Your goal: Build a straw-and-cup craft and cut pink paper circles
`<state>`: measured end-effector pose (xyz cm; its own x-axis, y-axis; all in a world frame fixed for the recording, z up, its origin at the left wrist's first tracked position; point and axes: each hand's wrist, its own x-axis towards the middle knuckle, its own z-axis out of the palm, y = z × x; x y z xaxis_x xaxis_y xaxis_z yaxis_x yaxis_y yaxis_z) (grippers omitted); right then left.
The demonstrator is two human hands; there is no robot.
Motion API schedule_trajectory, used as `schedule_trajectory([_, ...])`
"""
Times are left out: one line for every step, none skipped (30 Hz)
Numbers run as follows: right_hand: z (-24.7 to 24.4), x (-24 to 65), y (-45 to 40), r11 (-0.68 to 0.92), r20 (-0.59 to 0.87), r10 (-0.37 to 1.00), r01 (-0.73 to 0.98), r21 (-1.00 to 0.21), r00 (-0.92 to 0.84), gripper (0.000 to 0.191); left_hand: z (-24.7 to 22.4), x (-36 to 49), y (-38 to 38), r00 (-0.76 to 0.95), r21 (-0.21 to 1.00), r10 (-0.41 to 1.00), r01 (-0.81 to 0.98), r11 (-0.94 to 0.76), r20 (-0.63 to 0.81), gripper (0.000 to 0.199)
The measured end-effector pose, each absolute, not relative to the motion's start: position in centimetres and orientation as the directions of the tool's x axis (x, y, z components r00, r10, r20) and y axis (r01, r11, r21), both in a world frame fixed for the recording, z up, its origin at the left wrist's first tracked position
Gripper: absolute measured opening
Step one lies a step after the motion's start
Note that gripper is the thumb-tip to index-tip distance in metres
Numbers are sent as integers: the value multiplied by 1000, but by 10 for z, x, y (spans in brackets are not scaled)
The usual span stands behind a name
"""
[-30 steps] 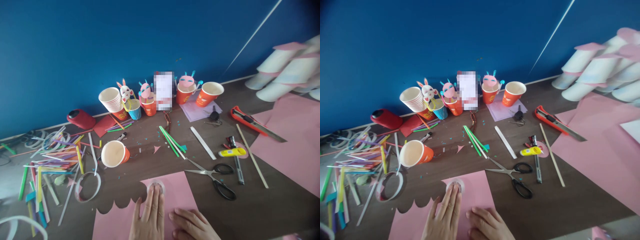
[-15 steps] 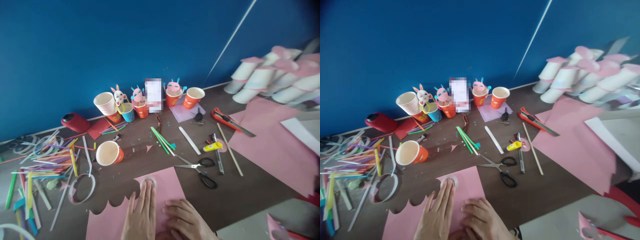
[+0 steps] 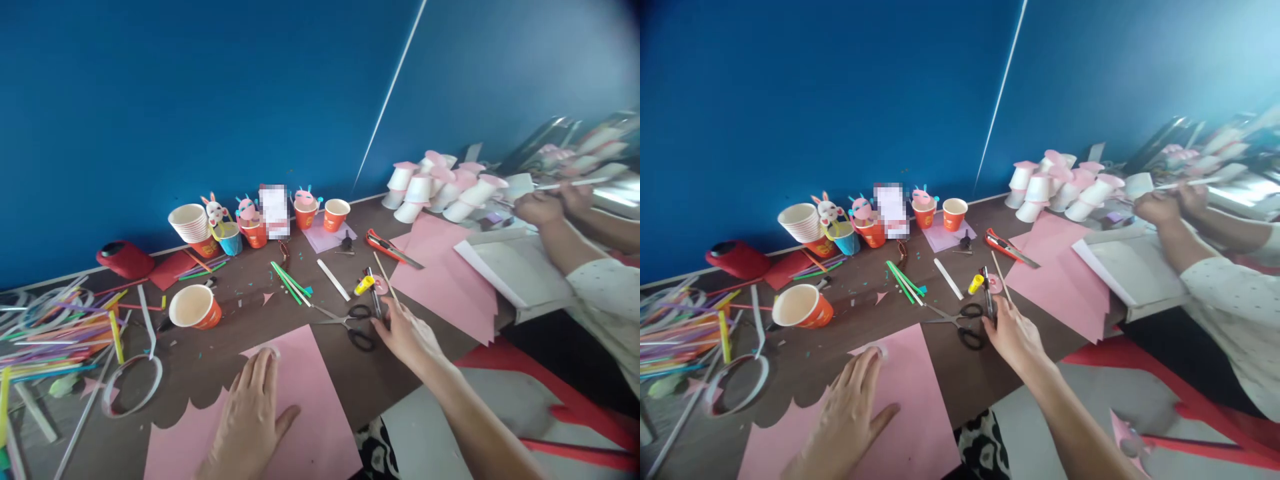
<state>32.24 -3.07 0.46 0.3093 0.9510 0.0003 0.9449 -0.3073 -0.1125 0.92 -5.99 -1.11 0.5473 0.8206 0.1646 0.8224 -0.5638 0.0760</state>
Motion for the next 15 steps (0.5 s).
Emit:
schedule_trajectory([2,323,-30,-322,-18,947,939,-123,322,38,-8,10,-59,534,109,832,828,-550,150,60])
schedule_trajectory([1,324,-31,-332,-31,943,932,-145,331,39,-5,12,-57,520,140,844,833,-535,133,57])
schedule_trajectory([0,325,-34,-337,-33,941,924,-181,337,41,-1,14,-56,507,169,854,837,-520,116,54])
schedule_trajectory([1,326,-37,-339,-21,939,911,-235,344,43,3,16,-56,494,197,864,841,-504,103,50])
schedule_trajectory([3,327,-40,-335,1,936,891,-307,353,45,7,18,-55,480,222,873,845,-487,88,46])
schedule_trajectory([6,328,-45,-324,27,931,858,-400,364,45,11,20,-54,469,243,880,847,-472,75,42])
schedule_trajectory([9,327,-50,-306,50,923,805,-508,382,45,15,22,-54,457,261,887,850,-457,63,38])
schedule_trajectory([13,326,-56,-286,58,912,730,-620,407,42,17,23,-53,448,277,893,853,-443,49,33])
schedule_trajectory([17,322,-63,-259,49,903,633,-730,426,39,20,24,-53,436,288,899,857,-428,38,29])
schedule_trajectory([22,316,-69,-217,37,903,530,-820,427,37,21,25,-53,425,296,905,861,-413,27,26])
schedule_trajectory([27,309,-76,-167,50,894,434,-885,445,35,22,25,-52,417,300,909,865,-403,20,24])
schedule_trajectory([33,301,-83,-95,66,891,326,-941,449,33,23,26,-52,411,301,912,867,-397,18,24])
schedule_trajectory([39,292,-89,-3,87,891,197,-980,445,32,23,25,-52,407,300,913,869,-393,19,24])
schedule_trajectory([45,284,-94,59,88,905,80,-995,417,31,24,25,-52,405,299,914,870,-393,22,24])
schedule_trajectory([50,275,-97,96,78,928,-30,-995,363,29,24,25,-51,404,300,914,869,-393,27,25])
